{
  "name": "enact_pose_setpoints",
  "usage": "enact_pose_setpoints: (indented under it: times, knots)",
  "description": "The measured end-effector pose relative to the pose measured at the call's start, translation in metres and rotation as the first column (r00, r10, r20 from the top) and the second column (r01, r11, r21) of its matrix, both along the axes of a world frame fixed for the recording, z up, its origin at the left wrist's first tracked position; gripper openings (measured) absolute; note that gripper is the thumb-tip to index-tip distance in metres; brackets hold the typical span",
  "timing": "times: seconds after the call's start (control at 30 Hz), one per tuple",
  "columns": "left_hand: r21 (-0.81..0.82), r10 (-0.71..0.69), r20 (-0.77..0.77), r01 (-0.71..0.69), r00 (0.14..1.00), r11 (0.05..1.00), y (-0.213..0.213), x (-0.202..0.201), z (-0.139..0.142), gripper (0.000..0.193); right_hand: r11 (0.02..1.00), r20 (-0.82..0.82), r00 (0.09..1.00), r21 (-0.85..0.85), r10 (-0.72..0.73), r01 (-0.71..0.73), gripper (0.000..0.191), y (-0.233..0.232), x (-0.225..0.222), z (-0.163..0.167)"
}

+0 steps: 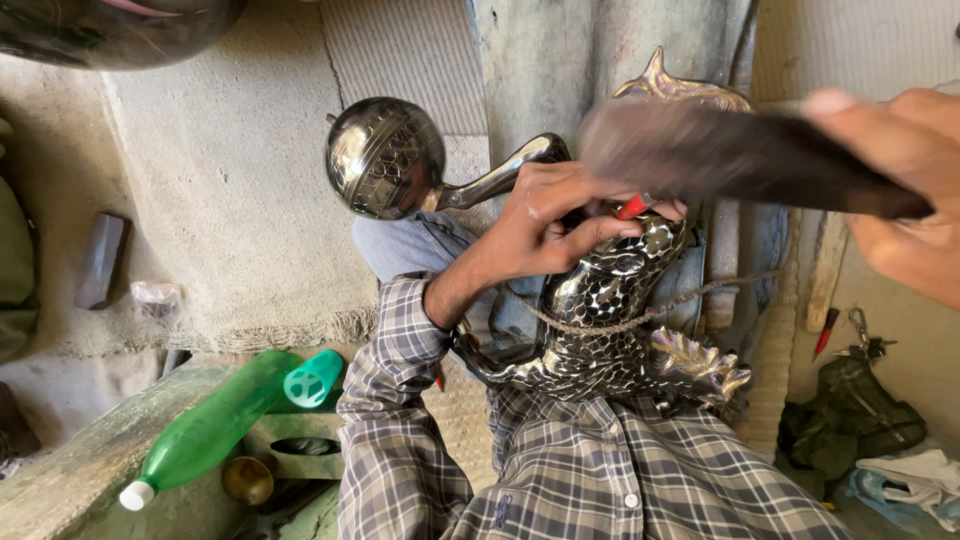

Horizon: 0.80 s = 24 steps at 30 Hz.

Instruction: The person uses a hammer and a small red-handled punch to emboss a decorative pattern on a silver-colored metal object shaped like a bird. They repeatedly strike the punch along the surface, repositioning the object as needed to access different areas.

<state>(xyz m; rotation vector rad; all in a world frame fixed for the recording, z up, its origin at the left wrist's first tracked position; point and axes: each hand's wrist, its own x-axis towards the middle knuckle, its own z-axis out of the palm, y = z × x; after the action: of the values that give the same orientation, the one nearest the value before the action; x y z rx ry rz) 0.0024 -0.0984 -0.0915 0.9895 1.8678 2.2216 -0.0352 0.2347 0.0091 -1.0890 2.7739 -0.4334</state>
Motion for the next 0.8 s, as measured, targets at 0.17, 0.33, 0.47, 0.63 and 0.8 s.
enact_pose_setpoints:
  times: [0.17, 0.33, 0.47, 0.63, 0.8]
  knots:
    - [0.029, 0.013, -0.039, -0.012, 0.999, 0.999, 0.002, -0.002, 0.005, 0.046, 0.982, -0.037, 0.987, 0.119, 0.153, -0.148, 0.069, -0.007, -0.009, 0.014]
    - [-0.038, 0.050, -0.125, -0.055, 0.991, 0.998, -0.003, 0.001, 0.001, 0.041, 0.981, -0.095, 0.982, 0.128, 0.160, -0.148, 0.088, 0.014, -0.002, 0.000]
    - [-0.139, 0.117, -0.137, -0.136, 0.984, 0.981, -0.005, 0.002, -0.003, 0.040, 0.969, 0.123, 0.992, -0.245, 0.012, 0.019, 0.091, 0.015, 0.006, -0.009]
    - [-0.189, 0.130, 0.184, -0.094, 0.974, 0.977, -0.001, 0.000, 0.006, 0.043, 0.984, -0.050, 0.993, -0.134, 0.109, -0.114, 0.097, 0.011, 0.001, -0.009]
    - [-0.087, 0.156, 0.114, -0.147, 0.981, 0.985, 0.004, 0.001, 0.024, 0.055, 0.983, -0.079, 0.995, -0.168, 0.063, -0.076, 0.090, 0.029, -0.005, -0.028]
